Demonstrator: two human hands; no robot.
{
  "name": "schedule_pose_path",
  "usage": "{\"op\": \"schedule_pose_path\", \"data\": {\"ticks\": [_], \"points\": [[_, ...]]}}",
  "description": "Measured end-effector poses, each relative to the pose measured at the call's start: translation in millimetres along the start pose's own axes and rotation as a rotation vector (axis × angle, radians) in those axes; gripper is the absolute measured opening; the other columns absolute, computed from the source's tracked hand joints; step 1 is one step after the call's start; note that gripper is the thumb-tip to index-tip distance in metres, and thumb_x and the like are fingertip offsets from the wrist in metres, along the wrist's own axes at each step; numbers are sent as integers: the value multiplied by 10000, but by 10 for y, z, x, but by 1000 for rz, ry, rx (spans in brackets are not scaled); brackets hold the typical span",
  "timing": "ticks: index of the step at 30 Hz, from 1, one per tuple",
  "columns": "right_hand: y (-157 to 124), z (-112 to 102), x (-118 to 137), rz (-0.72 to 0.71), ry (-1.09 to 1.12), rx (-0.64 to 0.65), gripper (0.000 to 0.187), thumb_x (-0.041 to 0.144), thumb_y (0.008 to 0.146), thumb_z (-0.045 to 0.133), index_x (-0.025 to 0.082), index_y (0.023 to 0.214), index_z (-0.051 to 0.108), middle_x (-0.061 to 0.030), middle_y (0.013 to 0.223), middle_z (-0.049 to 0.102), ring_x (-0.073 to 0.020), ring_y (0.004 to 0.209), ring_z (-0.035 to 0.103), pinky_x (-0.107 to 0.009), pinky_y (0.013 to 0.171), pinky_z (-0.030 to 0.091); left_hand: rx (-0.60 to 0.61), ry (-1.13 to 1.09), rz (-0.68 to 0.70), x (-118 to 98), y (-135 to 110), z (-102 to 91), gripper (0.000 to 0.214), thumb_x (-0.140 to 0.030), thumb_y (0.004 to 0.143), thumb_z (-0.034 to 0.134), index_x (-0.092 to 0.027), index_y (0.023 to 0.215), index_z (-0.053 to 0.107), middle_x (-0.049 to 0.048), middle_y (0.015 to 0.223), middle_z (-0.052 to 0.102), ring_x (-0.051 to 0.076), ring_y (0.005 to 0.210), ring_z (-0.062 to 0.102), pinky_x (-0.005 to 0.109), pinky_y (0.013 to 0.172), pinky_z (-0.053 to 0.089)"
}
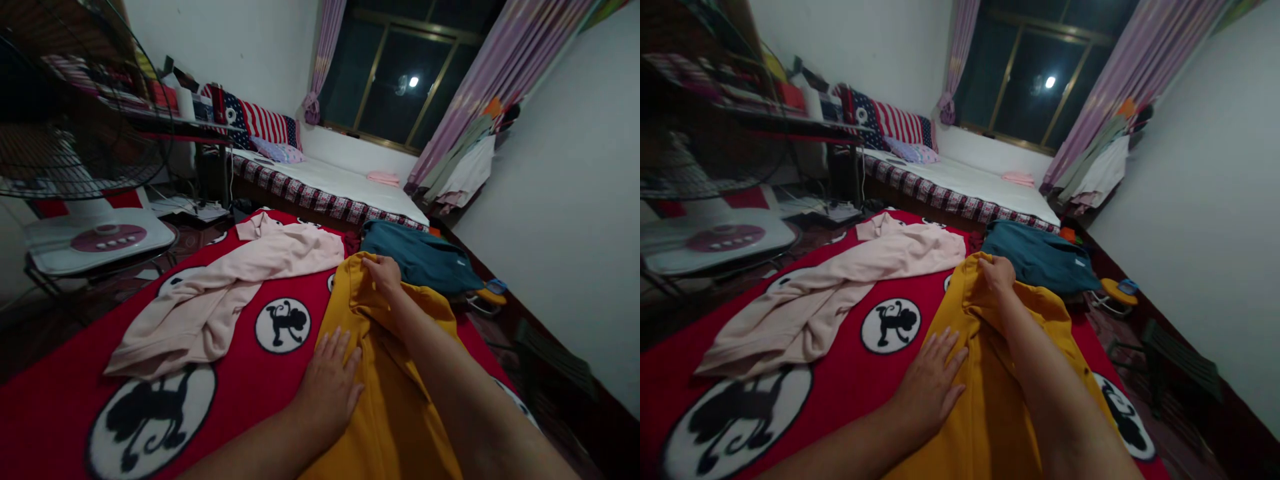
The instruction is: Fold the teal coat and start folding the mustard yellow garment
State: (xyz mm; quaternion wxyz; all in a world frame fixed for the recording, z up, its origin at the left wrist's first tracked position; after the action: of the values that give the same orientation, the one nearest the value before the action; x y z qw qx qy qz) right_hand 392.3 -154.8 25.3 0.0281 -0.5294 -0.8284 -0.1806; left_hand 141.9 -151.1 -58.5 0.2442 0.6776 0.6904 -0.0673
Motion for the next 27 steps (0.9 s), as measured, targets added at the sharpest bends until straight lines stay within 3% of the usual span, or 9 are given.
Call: {"op": "schedule_pose_path", "data": {"ticks": [5, 10, 14, 18, 21, 24, 27], "points": [[-68, 200, 1, 38, -144, -14, 327, 377, 901, 451, 211, 1042, 696, -138, 1021, 708, -251, 965, 662, -301, 760, 470, -8, 13, 11, -17, -5, 0, 550, -461, 919, 423, -172, 1383, 477, 154, 1514, 325, 341, 1408, 252, 539, 1135, 272], [-85, 438, 63, 18, -250, 22, 282, 177, 894, 424, 120, 1044, 656, -194, 993, 695, -282, 922, 672, -334, 738, 475, 3, 31, 15, -12, -3, -4, 553, -464, 914, 433, -174, 1382, 482, 155, 1506, 341, 341, 1404, 264, 539, 1130, 282], [-115, 337, 188, -90, -292, -4, 305, 126, 918, 352, 115, 1077, 612, -199, 1001, 678, -276, 960, 645, -350, 787, 450, -4, 17, 9, -3, -6, 15, 559, -473, 912, 434, -175, 1383, 480, 153, 1513, 326, 339, 1409, 253, 538, 1135, 265], [-271, 184, 353, -299, -274, -64, 312, 237, 955, 348, 182, 1170, 567, -162, 1216, 595, -290, 1178, 499, -403, 970, 346, -26, 25, 19, -13, -5, 26, 553, -462, 908, 446, -179, 1382, 478, 142, 1509, 342, 332, 1411, 253, 532, 1138, 255], [-402, 287, 434, -422, -198, 20, 328, 302, 959, 369, 182, 1182, 577, -130, 1234, 590, -259, 1182, 491, -357, 1009, 318, -11, 48, 30, -22, 6, 19, 556, -460, 916, 419, -169, 1385, 473, 142, 1512, 335, 332, 1408, 259, 521, 1140, 250], [-415, 433, 448, -405, -157, 137, 313, 292, 953, 383, 195, 1132, 620, -92, 1227, 605, -210, 1113, 552, -285, 919, 392, 21, 66, 46, -23, 13, -3, 555, -469, 923, 394, -170, 1382, 481, 132, 1517, 329, 328, 1411, 251, 515, 1148, 233], [-378, 390, 430, -416, -114, 207, 246, 313, 905, 494, 207, 1026, 680, -58, 1144, 658, -186, 1024, 602, -242, 854, 427, 39, 77, 57, -15, 9, -35, 541, -476, 925, 396, -193, 1376, 491, 105, 1525, 320, 320, 1417, 239, 515, 1157, 206]]}}
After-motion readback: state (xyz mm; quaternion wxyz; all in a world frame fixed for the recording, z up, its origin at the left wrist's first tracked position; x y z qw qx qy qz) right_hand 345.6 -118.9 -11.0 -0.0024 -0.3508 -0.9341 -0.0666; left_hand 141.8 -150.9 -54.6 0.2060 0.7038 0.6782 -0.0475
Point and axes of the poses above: each hand's wrist, its own y-axis towards the middle knuckle, its own z-axis out of the palm, x = y × z, the point moved 5 cm from there along y, towards the middle knuckle
